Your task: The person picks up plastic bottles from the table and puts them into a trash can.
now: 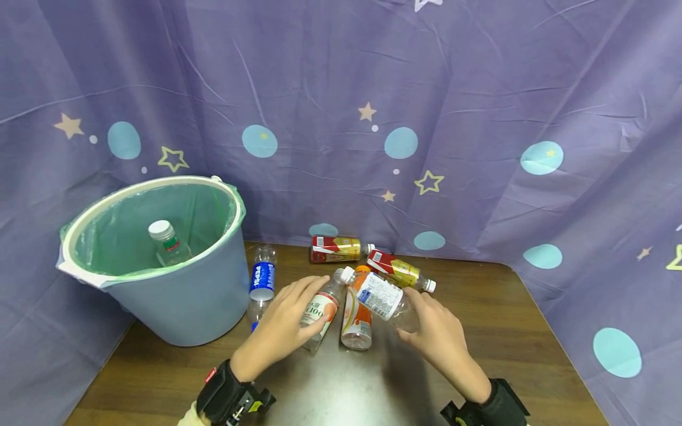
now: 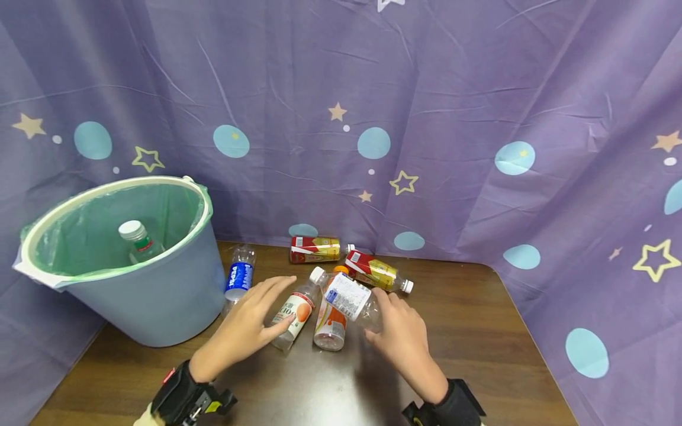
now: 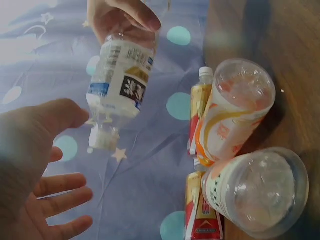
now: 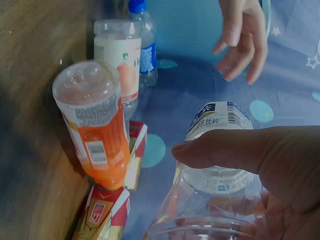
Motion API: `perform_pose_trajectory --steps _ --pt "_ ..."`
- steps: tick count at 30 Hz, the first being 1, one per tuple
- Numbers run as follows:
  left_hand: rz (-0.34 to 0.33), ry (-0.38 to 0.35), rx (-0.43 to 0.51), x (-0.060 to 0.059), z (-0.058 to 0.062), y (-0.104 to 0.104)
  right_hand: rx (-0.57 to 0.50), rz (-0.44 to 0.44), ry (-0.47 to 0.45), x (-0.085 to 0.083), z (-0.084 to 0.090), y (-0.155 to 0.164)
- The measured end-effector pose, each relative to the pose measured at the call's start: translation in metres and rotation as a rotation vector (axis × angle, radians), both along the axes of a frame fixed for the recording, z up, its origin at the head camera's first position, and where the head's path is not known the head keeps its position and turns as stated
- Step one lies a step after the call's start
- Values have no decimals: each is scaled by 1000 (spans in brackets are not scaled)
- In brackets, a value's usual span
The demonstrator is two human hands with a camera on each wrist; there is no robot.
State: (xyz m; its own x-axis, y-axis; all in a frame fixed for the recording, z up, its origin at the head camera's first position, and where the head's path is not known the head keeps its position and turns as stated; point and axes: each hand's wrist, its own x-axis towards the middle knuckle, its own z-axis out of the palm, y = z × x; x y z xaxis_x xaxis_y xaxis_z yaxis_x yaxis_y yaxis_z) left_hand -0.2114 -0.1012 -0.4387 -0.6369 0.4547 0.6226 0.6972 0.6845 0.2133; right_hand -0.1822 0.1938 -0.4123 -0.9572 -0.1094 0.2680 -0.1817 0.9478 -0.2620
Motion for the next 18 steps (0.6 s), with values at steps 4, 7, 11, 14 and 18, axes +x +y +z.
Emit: perform_pose_trajectory --steps 4,7,11,14,18 --pt "-39 27 -4 0 2 6 21 36 19 1 -2 -7" --pt "-73 59 -12 -1 3 10 44 60 25 1 -3 -11" --pt "-101 76 -14 -2 5 16 75 85 37 1 -5 -16" --pt "-111 79 -24 -1 6 20 89 100 47 1 -7 -19" --pt "-131 92 -38 -2 7 24 101 118 55 1 -9 -24"
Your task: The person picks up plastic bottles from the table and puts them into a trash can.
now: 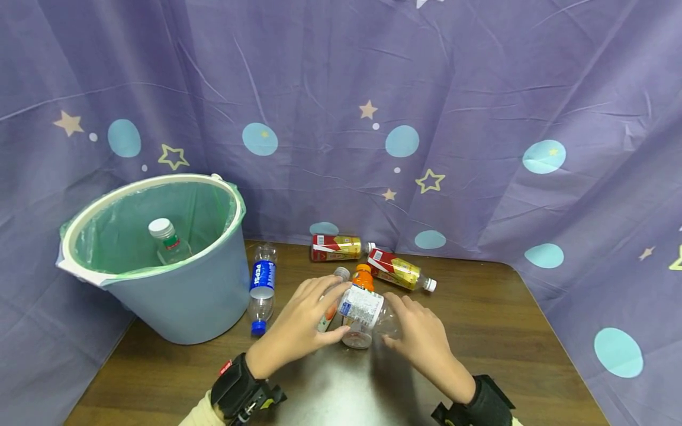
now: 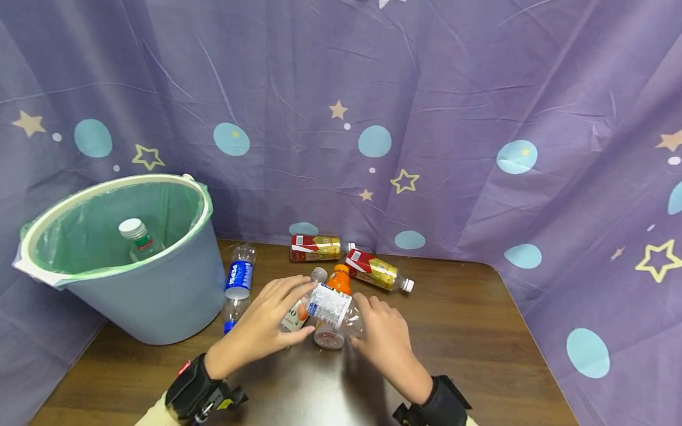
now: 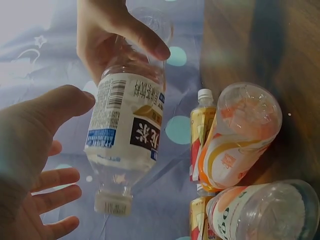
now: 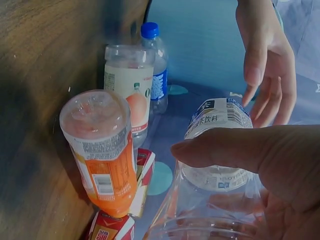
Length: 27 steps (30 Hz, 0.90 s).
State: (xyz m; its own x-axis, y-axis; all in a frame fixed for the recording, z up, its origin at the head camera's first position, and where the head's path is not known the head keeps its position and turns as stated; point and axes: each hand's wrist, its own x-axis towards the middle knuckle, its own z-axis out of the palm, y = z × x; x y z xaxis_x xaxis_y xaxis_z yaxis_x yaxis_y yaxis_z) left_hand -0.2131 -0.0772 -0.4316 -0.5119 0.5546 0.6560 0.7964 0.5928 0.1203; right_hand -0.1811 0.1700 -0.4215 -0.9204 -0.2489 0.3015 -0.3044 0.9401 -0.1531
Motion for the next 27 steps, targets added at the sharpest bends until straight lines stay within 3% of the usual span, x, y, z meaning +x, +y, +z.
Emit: perform_pose_trajectory --steps 9,27 --pt "-22 21 -44 -2 -3 7 13 34 -14 2 -4 -7" --pt "-45 -72 -161 -2 -18 10 14 104 -25 8 -12 -16"
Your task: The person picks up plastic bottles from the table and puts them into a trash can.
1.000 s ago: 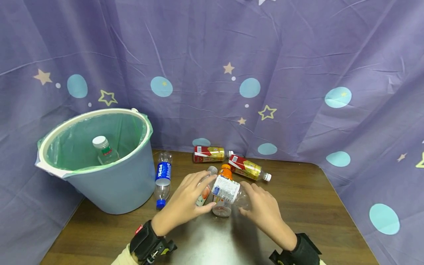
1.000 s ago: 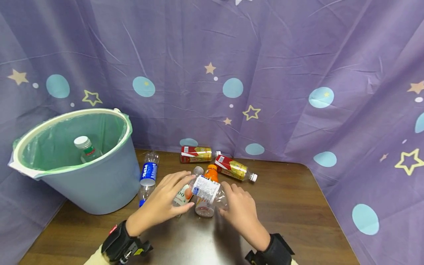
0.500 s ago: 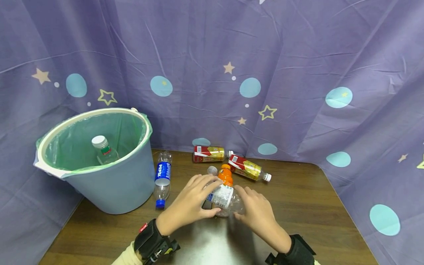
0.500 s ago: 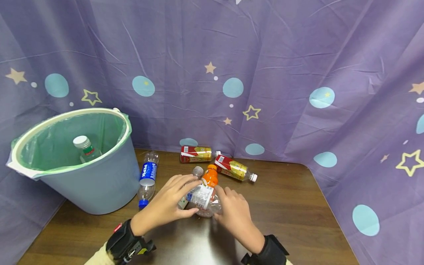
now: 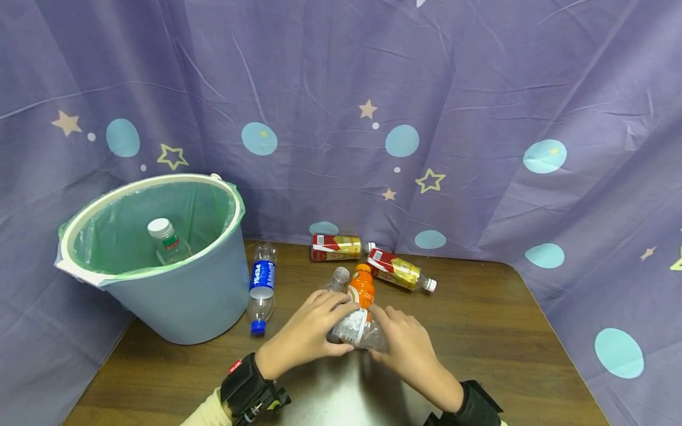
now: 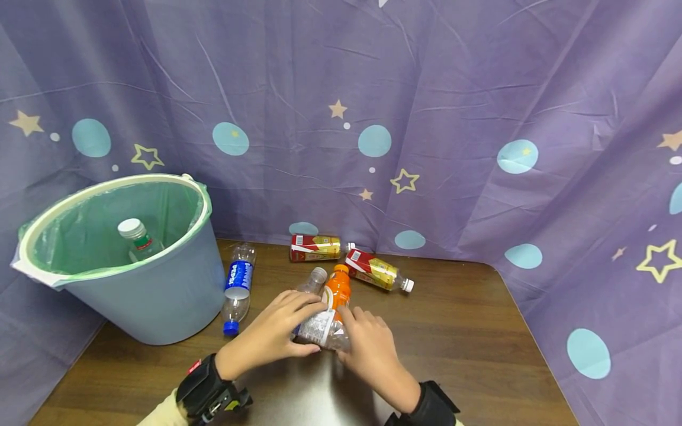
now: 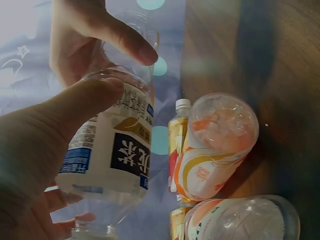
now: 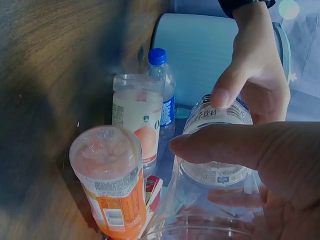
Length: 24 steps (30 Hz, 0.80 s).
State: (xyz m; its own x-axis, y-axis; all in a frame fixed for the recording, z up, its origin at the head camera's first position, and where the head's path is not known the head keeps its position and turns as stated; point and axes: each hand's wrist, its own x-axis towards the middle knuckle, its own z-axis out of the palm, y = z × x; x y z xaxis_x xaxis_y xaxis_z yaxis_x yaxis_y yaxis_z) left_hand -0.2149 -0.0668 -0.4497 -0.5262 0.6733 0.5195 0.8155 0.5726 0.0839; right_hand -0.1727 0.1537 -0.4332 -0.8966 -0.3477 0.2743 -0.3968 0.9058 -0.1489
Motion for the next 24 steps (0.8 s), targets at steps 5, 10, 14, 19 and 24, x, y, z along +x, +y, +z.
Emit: perform_pose_trajectory --steps 5,10,14,19,24 --pt "-12 4 -8 -2 -3 1 -10 19 -12 2 -1 -3" --pt "2 47 -52 -5 -6 1 -6 37 3 6 -2 -4" --pt "19 81 -101 -5 -9 1 17 47 25 7 -4 -4" --pt "32 117 -129 -6 -11 3 28 49 20 8 -6 -5" --pt "43 138 -167 -5 -8 6 10 52 -8 9 -6 -6"
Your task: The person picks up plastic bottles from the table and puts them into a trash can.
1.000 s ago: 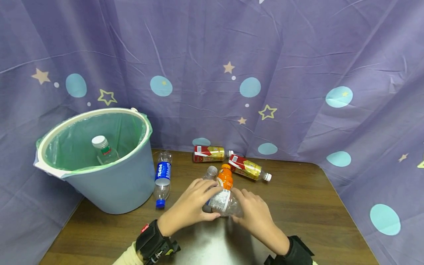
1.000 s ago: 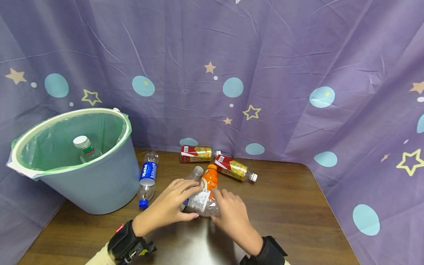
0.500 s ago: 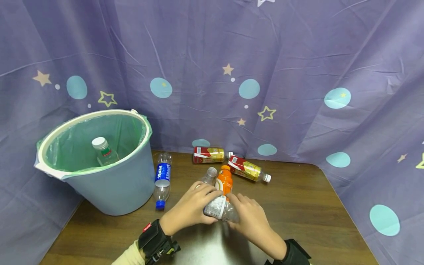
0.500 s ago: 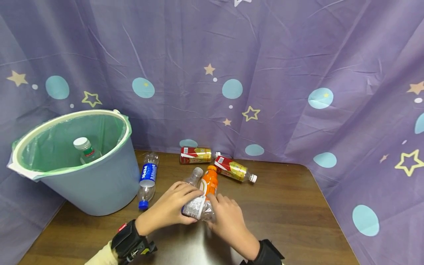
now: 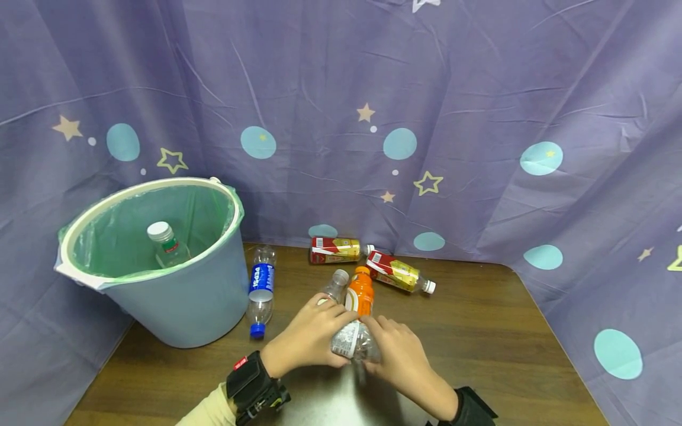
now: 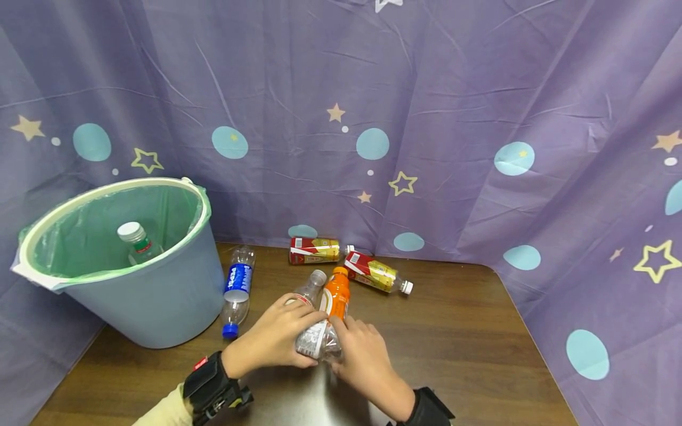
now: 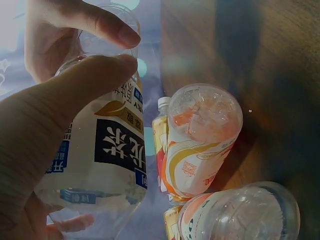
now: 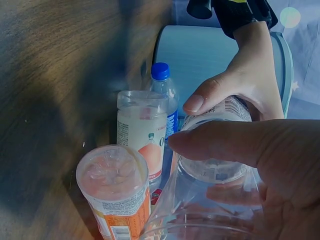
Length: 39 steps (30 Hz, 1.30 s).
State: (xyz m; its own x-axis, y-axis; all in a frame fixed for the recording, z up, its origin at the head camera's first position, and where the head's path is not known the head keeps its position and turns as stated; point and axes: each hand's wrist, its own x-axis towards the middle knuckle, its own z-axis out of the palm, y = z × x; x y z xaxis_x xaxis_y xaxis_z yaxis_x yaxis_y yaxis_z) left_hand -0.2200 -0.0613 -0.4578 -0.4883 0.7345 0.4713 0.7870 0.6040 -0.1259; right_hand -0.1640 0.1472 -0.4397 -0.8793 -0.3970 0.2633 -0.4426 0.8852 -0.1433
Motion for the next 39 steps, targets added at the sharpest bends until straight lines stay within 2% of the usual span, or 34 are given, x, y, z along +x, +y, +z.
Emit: perform_pose_trajectory --steps 7,16,23,32,36,39 --pt "38 -34 -68 3 4 1 10 1 6 0 -1 -1" --pt "34 -65 -67 4 8 0 32 11 47 0 -1 0" --pt "44 -68 -66 3 15 -7 25 0 -8 0 1 2" --pt "93 -45 -44 1 39 -30 -28 -60 -52 -7 10 10" --pt "135 -40 -63 1 55 -44 -60 -102 -63 -8 10 15" --pt "156 -7 -48 1 69 -57 -75 -122 -78 -8 7 18"
